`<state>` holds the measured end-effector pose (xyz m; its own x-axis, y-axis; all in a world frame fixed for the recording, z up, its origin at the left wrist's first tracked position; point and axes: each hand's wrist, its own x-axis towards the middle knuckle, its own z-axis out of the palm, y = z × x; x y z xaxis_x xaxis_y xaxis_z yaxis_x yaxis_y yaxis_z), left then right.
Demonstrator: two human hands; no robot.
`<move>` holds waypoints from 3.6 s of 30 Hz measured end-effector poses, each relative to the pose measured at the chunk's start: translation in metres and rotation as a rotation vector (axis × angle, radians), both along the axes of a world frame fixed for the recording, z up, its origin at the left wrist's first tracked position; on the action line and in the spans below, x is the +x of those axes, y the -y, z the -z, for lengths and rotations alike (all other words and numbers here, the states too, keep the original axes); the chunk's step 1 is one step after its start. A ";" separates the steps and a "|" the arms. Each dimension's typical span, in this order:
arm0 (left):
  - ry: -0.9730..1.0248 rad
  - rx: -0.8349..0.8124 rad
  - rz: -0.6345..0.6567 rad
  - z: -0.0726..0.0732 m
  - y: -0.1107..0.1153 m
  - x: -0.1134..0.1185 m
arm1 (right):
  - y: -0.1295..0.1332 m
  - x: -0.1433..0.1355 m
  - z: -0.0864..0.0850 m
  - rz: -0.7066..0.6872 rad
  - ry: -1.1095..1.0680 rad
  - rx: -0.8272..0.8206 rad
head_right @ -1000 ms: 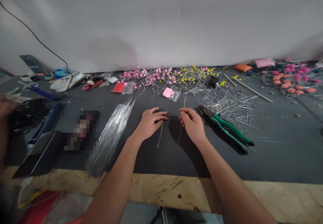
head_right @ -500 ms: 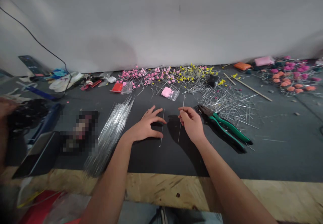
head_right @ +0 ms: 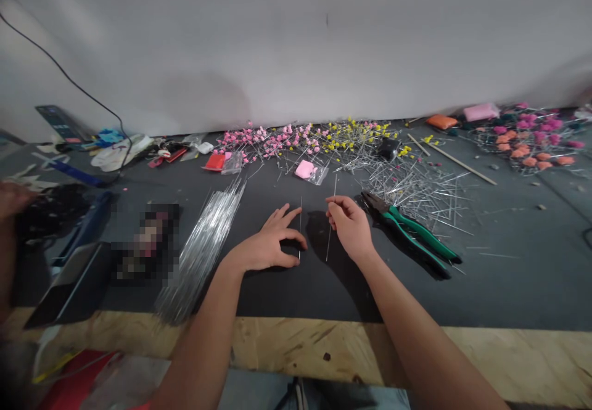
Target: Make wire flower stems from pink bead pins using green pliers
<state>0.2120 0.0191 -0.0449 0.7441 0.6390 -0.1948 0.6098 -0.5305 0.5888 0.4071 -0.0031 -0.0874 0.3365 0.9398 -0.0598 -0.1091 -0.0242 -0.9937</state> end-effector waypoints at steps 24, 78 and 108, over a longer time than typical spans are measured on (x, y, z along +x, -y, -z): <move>0.080 0.202 -0.045 0.015 -0.001 0.009 | -0.001 0.001 0.000 0.010 -0.030 0.012; 0.023 0.277 -0.089 0.006 0.007 0.017 | -0.003 0.001 -0.001 0.036 -0.086 0.011; 0.429 0.240 -0.554 0.001 0.004 0.024 | 0.018 -0.018 -0.014 -0.369 -0.179 -0.037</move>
<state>0.2356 0.0154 -0.0461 0.2793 0.9316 0.2325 0.5679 -0.3556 0.7423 0.3887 -0.0209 -0.0733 -0.0414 0.9916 -0.1228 -0.2572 -0.1293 -0.9577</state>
